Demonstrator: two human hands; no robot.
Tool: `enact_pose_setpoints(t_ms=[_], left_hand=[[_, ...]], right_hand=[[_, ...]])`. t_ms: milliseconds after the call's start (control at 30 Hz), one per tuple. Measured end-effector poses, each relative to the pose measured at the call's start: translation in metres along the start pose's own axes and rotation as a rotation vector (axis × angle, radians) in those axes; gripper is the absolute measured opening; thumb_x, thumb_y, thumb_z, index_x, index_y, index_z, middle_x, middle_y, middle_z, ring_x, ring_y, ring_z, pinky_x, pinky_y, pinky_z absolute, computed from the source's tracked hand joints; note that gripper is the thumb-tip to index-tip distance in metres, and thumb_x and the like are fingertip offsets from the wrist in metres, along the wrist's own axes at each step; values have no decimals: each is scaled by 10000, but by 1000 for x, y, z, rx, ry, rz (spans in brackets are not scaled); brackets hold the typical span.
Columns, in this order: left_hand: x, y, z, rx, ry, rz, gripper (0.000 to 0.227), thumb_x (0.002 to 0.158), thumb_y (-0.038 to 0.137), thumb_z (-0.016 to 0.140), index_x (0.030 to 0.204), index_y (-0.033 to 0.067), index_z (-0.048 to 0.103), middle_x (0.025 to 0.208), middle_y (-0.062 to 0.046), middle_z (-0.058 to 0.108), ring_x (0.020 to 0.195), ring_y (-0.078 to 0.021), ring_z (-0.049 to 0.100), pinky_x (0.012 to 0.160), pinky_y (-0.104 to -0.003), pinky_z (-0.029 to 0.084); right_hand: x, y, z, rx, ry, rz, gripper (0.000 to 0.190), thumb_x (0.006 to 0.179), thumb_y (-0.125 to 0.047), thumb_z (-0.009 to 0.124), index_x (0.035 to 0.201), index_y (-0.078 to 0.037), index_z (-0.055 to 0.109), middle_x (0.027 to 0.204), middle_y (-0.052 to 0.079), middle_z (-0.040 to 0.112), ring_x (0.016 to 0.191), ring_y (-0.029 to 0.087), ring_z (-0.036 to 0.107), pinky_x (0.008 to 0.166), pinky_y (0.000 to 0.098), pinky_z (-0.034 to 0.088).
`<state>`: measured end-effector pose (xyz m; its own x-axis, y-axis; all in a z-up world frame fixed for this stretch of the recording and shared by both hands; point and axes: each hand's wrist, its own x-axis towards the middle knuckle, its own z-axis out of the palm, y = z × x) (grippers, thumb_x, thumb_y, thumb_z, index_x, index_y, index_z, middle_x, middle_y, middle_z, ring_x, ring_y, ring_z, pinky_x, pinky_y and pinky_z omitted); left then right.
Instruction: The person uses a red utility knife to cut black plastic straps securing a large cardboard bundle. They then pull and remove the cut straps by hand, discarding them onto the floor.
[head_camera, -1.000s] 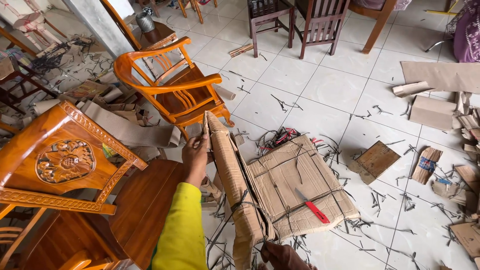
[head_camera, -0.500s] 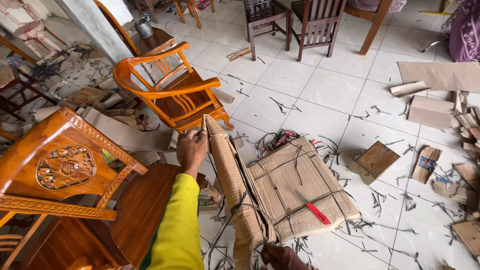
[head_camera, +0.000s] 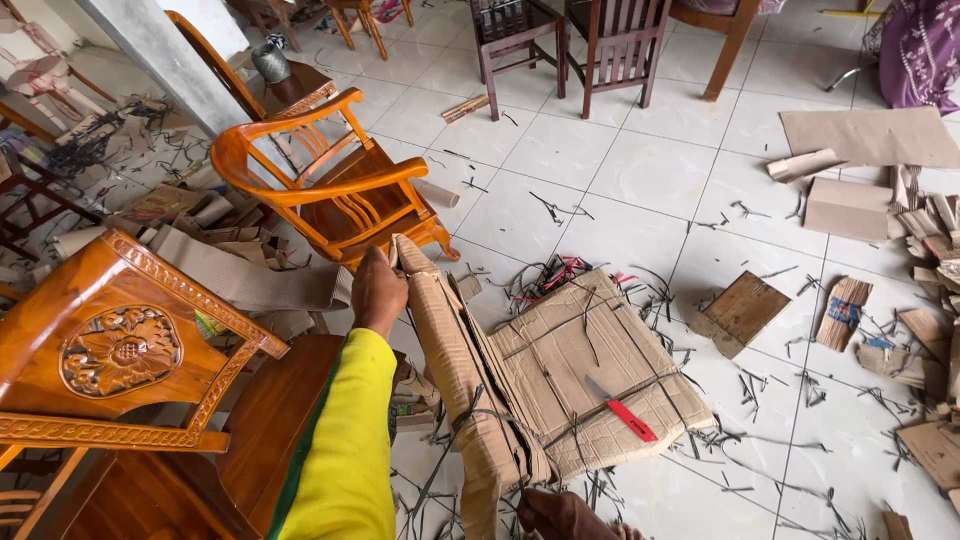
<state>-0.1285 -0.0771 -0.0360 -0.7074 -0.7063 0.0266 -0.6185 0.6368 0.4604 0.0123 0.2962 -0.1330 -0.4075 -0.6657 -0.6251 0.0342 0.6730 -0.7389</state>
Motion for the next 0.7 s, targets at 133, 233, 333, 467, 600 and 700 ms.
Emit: enact_pose_setpoints(t_ms=[133, 233, 333, 467, 600, 700], left_hand=[[-16, 0, -22, -295, -156, -10, 156, 940, 20, 595, 1035, 78, 486, 1133, -160, 613, 1032, -295, 601, 850, -467, 542], [-14, -6, -2, -234, -107, 3, 219, 912, -50, 575, 1097, 54, 521, 1148, -171, 614, 1042, -311, 600, 849, -478, 572], [-5, -18, 21, 8, 3, 76, 350, 912, -21, 596, 1258, 22, 568, 1251, -211, 621, 1151, -376, 611, 918, -520, 577], [-26, 10, -18, -45, -201, -26, 333, 1086, 173, 423, 985, -5, 687, 1106, -204, 716, 1010, -312, 711, 839, -452, 601], [-47, 28, -25, 50, -258, 30, 869, 984, 653, 257, 1063, -63, 743, 1100, -306, 725, 1155, -434, 681, 995, -549, 510], [-32, 32, 7, 233, -156, 67, 581, 866, 450, 563, 1100, -50, 746, 1087, -301, 709, 1097, -451, 701, 940, -524, 556]], right_hand=[[6, 17, 8, 73, 21, -287, 225, 1047, -240, 665, 861, -162, 566, 794, -72, 523, 715, 65, 495, 681, 251, 373], [5, 25, 12, 119, 16, -320, 281, 986, -143, 707, 802, -171, 498, 762, -72, 390, 694, 77, 353, 670, 265, 282], [16, 42, 20, 35, 44, -401, 335, 991, -252, 760, 801, -158, 501, 740, -68, 418, 660, 61, 392, 611, 275, 306], [11, 23, 13, 62, -30, -277, 336, 1048, -298, 783, 876, -137, 544, 770, -70, 454, 727, 27, 436, 646, 241, 337], [10, 37, 25, 29, -23, -314, 290, 1039, -256, 766, 882, -124, 562, 764, -58, 500, 703, 38, 480, 619, 249, 371], [23, 44, 27, -39, 19, -406, 221, 1025, -193, 741, 891, -104, 589, 753, -40, 570, 668, 54, 545, 578, 261, 421]])
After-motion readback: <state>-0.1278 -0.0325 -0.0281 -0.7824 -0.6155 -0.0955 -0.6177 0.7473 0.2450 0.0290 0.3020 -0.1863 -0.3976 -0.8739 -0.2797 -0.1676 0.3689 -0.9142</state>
